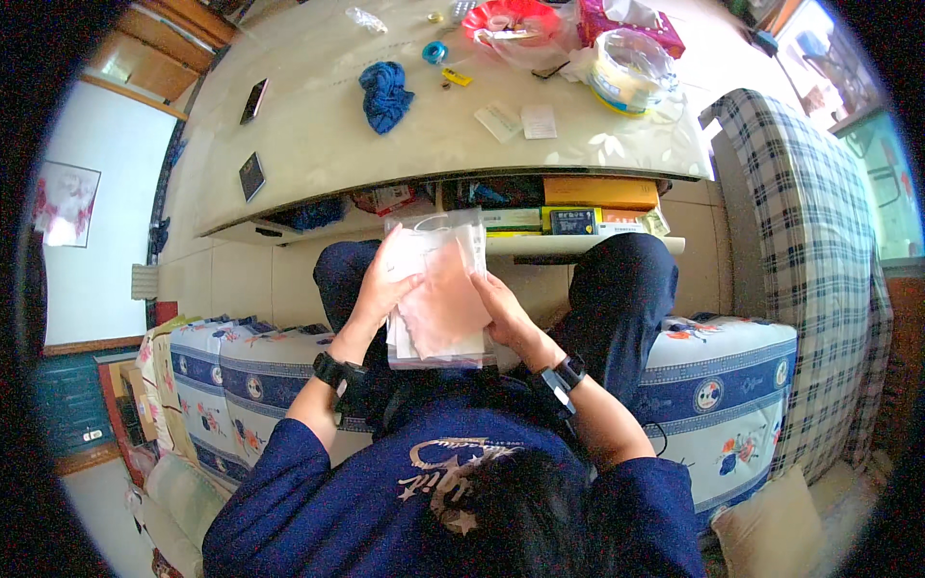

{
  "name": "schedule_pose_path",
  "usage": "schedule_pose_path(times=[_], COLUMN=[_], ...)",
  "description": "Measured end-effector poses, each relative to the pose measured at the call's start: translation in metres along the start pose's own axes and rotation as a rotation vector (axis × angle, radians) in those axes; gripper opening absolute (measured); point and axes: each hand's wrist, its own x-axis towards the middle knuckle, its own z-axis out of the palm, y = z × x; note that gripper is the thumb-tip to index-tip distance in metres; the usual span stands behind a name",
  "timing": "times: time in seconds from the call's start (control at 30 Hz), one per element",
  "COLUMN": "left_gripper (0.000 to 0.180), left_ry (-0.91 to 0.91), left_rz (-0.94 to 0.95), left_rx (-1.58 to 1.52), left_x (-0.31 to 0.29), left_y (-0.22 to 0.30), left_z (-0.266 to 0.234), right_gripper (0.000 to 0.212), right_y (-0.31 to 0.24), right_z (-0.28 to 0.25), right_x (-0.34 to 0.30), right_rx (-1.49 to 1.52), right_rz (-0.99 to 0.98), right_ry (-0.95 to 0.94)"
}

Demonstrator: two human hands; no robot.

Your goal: Organizing various medication boxes, pill blister packs, and related documents from a table into a drawer.

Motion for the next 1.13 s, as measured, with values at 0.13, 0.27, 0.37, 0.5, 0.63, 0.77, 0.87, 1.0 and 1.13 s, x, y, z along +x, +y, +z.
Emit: schedule_pose_path(times=[0.13,0.27,0.37,0.5,0.63,0.77,0.87,1.0,1.13], left_gripper=[0.077,0.076,0.063,0.034,0.048,0.069,0.069,0.048,0.047], left_ry=[0.106,0.163,0.219,0.027,0.05,0.022,0.105,-0.209,-0.451], left_rz=[-0.068,0.063,-0.438,-0.529,-0.562,-0.532,-0.46,-0.539,-0.532], left_rx=[-0.29,0.027,-0.552,-0.644,-0.693,-0.909,-0.97,-0.835,-0.376], left_x=[-0.004,-0.007,-0.021,-0.039,-0.049,-0.029,-0.015,-0.012,-0.022], left_y=[0.012,-0.002,-0.006,-0.016,-0.018,-0.01,0.008,-0.04,-0.046], left_z=[0.006,0.019,0.021,0.035,0.045,0.037,0.031,0.03,0.046], right_gripper=[0.043,0.04,0.036,0.029,0.027,0.022,0.021,0.021,0.034], right_y=[-0.002,-0.003,0.001,0.01,0.005,-0.011,-0.024,-0.03,-0.023], right_z=[0.012,0.007,0.003,-0.006,-0.01,-0.018,-0.028,-0.021,-0.023], right_x=[-0.008,-0.017,-0.02,-0.018,-0.023,-0.031,-0.038,-0.045,-0.051], right_rx=[0.079,-0.286,-0.311,-0.304,-0.281,-0.363,-0.468,-0.531,-0.624], right_rz=[-0.112,-0.02,-0.063,-0.044,0.033,0.123,0.237,0.33,0.278], right_ry=[-0.01,0.043,0.079,0.135,0.146,0.13,0.072,0.021,0.022])
